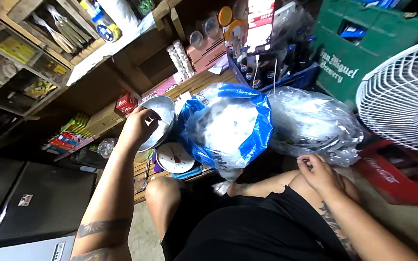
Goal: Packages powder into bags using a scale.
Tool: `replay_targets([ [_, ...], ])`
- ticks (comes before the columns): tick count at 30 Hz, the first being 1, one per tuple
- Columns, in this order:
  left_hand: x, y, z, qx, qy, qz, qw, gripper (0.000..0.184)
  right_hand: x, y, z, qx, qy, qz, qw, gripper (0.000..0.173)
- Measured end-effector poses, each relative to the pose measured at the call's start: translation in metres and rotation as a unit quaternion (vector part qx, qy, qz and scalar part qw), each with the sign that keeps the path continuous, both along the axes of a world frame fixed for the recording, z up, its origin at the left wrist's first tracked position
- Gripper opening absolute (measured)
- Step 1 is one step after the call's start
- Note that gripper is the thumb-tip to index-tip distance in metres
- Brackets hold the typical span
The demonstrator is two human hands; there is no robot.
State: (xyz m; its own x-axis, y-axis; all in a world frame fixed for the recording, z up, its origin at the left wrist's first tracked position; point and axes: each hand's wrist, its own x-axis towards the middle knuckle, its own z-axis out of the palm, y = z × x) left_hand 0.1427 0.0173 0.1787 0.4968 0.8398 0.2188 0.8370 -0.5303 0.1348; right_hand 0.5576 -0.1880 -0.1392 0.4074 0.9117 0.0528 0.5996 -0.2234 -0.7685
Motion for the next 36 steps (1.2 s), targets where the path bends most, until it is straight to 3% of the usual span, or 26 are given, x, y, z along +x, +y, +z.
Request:
replay_targets([
  [3, 0.002, -0.01, -0.005, 0.08, 0.003, -0.042, 0.996, 0.014, 0.0, 0.0, 0.001, 0.001, 0.002, -0.001, 1.0, 0.028],
  [8, 0.016, -0.038, -0.028, 0.153, 0.112, -0.034, 0.981, 0.017, 0.001, -0.001, 0.0, -0.001, 0.001, 0.006, 1.0, 0.03],
  [13, 0.019, -0.042, -0.046, 0.132, 0.154, 0.09, 0.975, 0.022, 0.0, -0.001, 0.002, -0.006, 0.002, 0.0, 1.0, 0.03],
  [24, 0.01, -0.027, -0.05, 0.155, 0.199, 0.073, 0.965, 0.016, 0.001, 0.0, -0.004, 0.017, 0.0, -0.002, 1.0, 0.031],
  [27, 0.004, -0.024, -0.047, 0.159, 0.156, 0.055, 0.973, 0.016, 0.0, -0.001, -0.002, 0.014, 0.002, -0.002, 1.0, 0.031],
  [31, 0.005, -0.029, -0.03, 0.069, 0.031, 0.078, 0.994, 0.017, 0.0, -0.001, -0.004, 0.023, -0.001, -0.004, 1.0, 0.031],
  [36, -0.002, -0.026, -0.021, -0.014, -0.108, 0.105, 0.988, 0.019, 0.0, -0.001, -0.003, 0.023, -0.004, -0.004, 1.0, 0.031],
])
